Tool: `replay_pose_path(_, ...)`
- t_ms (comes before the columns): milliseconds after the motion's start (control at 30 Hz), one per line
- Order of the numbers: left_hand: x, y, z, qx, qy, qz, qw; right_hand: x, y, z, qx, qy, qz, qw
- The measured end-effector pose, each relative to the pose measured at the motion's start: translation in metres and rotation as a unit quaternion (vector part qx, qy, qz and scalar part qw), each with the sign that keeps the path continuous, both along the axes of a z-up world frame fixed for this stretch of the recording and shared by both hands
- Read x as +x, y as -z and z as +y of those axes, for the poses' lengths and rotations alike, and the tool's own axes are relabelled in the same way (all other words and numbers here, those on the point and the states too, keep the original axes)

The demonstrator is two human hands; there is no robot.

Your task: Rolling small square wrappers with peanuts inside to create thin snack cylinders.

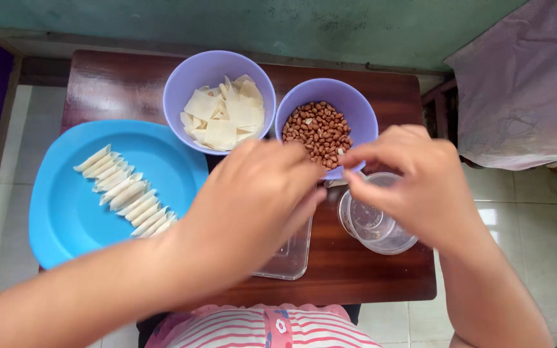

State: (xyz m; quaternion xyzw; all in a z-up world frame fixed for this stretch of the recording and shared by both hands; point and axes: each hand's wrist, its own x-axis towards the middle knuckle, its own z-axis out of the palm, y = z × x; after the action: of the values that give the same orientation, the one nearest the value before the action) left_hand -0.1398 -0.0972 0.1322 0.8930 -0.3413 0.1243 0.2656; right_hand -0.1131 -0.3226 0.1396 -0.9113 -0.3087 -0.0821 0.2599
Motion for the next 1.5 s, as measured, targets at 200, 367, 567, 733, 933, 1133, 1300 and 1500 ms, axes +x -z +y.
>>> replay_pose_path(200,-0.078,0.003,0.028,-0.133,0.032,0.025,0.99,-0.075,-0.008,0.026,0.12,-0.063,0.071,0.988)
replay_pose_path(367,-0.096,0.088,0.034,-0.096,-0.001,0.099,0.99,-0.097,0.06,0.038,0.124,-0.006,0.125,0.984)
replay_pose_path(567,-0.094,0.144,0.033,0.036,-0.079,0.054,0.995,-0.099,0.125,0.044,0.188,0.05,0.135,0.972)
replay_pose_path(733,-0.088,0.158,0.032,0.038,-0.067,0.019,0.997,-0.103,0.147,0.051,0.166,0.045,0.088,0.981)
replay_pose_path(933,-0.086,0.168,0.034,-0.022,-0.08,0.018,0.996,-0.105,0.166,0.057,0.12,0.045,0.026,0.991)
replay_pose_path(1133,-0.089,0.17,0.033,-0.057,-0.087,0.026,0.994,-0.105,0.167,0.056,0.098,0.061,0.024,0.993)
replay_pose_path(1300,-0.088,0.165,0.035,-0.066,-0.076,0.032,0.994,-0.104,0.164,0.056,0.096,0.064,0.026,0.993)
replay_pose_path(1500,-0.089,0.163,0.033,-0.067,-0.084,0.027,0.994,-0.102,0.164,0.054,0.111,0.062,0.028,0.991)
